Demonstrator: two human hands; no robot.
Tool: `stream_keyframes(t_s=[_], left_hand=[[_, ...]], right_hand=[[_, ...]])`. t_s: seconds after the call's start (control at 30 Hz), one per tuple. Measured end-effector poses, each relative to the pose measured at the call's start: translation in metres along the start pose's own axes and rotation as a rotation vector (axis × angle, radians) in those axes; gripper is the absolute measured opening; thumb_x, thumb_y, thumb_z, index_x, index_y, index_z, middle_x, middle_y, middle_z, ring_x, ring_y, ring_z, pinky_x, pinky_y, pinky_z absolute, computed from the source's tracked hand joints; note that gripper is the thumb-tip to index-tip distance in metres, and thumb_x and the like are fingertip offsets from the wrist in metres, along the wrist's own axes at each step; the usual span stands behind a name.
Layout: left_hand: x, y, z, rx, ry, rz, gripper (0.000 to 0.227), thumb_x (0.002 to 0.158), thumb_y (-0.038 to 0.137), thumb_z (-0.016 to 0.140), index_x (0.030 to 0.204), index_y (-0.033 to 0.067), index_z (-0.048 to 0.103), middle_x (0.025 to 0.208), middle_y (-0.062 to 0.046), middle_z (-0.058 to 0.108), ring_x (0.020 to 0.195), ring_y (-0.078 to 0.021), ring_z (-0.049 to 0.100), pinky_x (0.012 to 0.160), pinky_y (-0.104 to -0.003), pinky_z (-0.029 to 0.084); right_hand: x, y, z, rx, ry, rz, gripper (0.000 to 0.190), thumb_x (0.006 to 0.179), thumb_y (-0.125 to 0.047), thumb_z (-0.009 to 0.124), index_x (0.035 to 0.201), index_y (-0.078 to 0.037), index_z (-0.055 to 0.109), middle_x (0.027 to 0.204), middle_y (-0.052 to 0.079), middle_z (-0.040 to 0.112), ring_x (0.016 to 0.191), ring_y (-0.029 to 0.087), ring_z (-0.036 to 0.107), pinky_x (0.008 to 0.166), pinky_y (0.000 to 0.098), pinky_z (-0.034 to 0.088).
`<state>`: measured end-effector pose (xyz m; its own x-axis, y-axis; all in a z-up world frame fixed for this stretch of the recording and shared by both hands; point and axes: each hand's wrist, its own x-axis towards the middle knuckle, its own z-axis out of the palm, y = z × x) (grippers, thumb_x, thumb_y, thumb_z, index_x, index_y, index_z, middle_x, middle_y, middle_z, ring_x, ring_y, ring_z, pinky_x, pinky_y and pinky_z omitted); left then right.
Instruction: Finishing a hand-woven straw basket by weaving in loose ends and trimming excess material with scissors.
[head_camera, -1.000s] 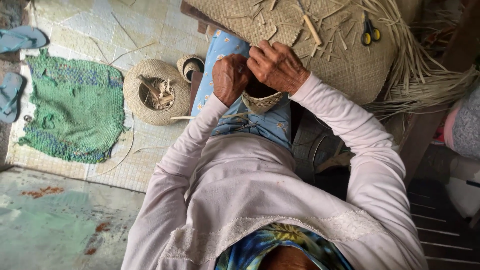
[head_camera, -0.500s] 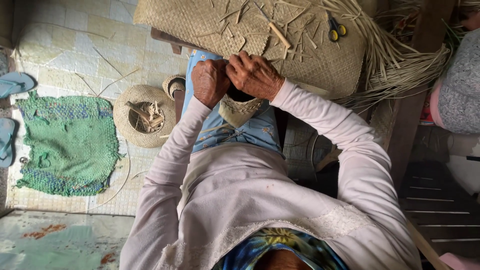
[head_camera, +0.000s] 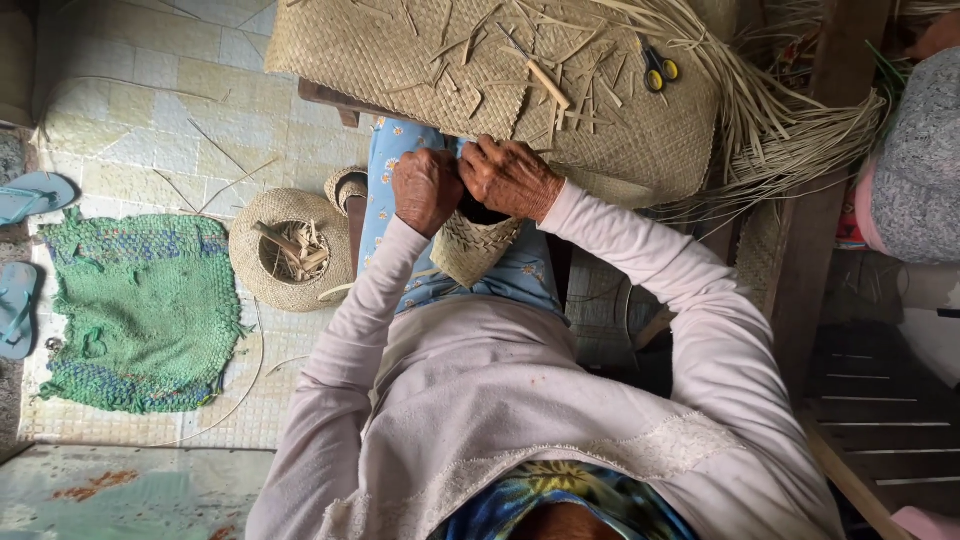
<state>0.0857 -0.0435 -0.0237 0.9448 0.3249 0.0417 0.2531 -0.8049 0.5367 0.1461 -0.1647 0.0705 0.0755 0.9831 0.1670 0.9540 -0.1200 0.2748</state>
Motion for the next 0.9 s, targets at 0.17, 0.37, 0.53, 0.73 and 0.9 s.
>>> stream_keyframes(t_s=[0.17, 0.37, 0.53, 0.73, 0.9], left_hand=[[-0.005, 0.005, -0.010, -0.103, 0.028, -0.018, 0.017, 0.071, 0.023, 0.054, 0.064, 0.0134, 0.066, 0.053, -0.013, 0.057, 0.060, -0.0385, 0.061, 0.057, -0.048, 0.053], [-0.016, 0.001, -0.021, -0.142, 0.068, -0.020, 0.015, 0.069, 0.022, 0.056, 0.061, 0.0139, 0.064, 0.051, -0.012, 0.057, 0.059, -0.0379, 0.061, 0.055, -0.047, 0.052], [-0.029, 0.000, -0.029, -0.205, 0.111, -0.007, 0.013, 0.068, 0.020, 0.058, 0.057, 0.0141, 0.061, 0.049, -0.010, 0.055, 0.056, -0.0392, 0.060, 0.050, -0.046, 0.050], [-0.032, -0.004, -0.026, -0.190, 0.143, 0.009, 0.011, 0.066, 0.019, 0.059, 0.056, 0.0139, 0.059, 0.049, -0.009, 0.056, 0.056, -0.0389, 0.060, 0.050, -0.049, 0.050], [-0.024, -0.019, -0.006, -0.147, 0.074, -0.044, 0.010, 0.069, 0.023, 0.060, 0.066, 0.0181, 0.067, 0.052, -0.009, 0.060, 0.058, -0.0393, 0.062, 0.053, -0.049, 0.052]], right_hand=[[0.008, 0.003, -0.007, -0.045, 0.019, -0.071, 0.011, 0.083, -0.012, 0.048, 0.076, -0.008, 0.057, 0.071, 0.005, 0.048, 0.065, 0.019, 0.049, 0.047, 0.0260, 0.037], [0.010, -0.002, 0.002, 0.091, 0.066, -0.051, 0.013, 0.082, -0.007, 0.045, 0.073, -0.005, 0.053, 0.067, 0.008, 0.045, 0.063, 0.023, 0.049, 0.045, 0.0277, 0.037], [0.013, -0.007, -0.006, 0.152, 0.125, -0.049, 0.011, 0.080, -0.002, 0.046, 0.073, -0.004, 0.054, 0.067, 0.009, 0.045, 0.062, 0.023, 0.051, 0.044, 0.0266, 0.039], [0.007, -0.013, 0.005, 0.186, 0.166, 0.024, 0.010, 0.080, -0.004, 0.046, 0.072, -0.004, 0.052, 0.067, 0.009, 0.043, 0.064, 0.025, 0.053, 0.043, 0.0282, 0.041], [0.011, -0.008, -0.006, 0.140, 0.160, 0.086, 0.009, 0.081, -0.007, 0.050, 0.074, -0.007, 0.055, 0.070, 0.005, 0.046, 0.065, 0.021, 0.054, 0.047, 0.0287, 0.042]])
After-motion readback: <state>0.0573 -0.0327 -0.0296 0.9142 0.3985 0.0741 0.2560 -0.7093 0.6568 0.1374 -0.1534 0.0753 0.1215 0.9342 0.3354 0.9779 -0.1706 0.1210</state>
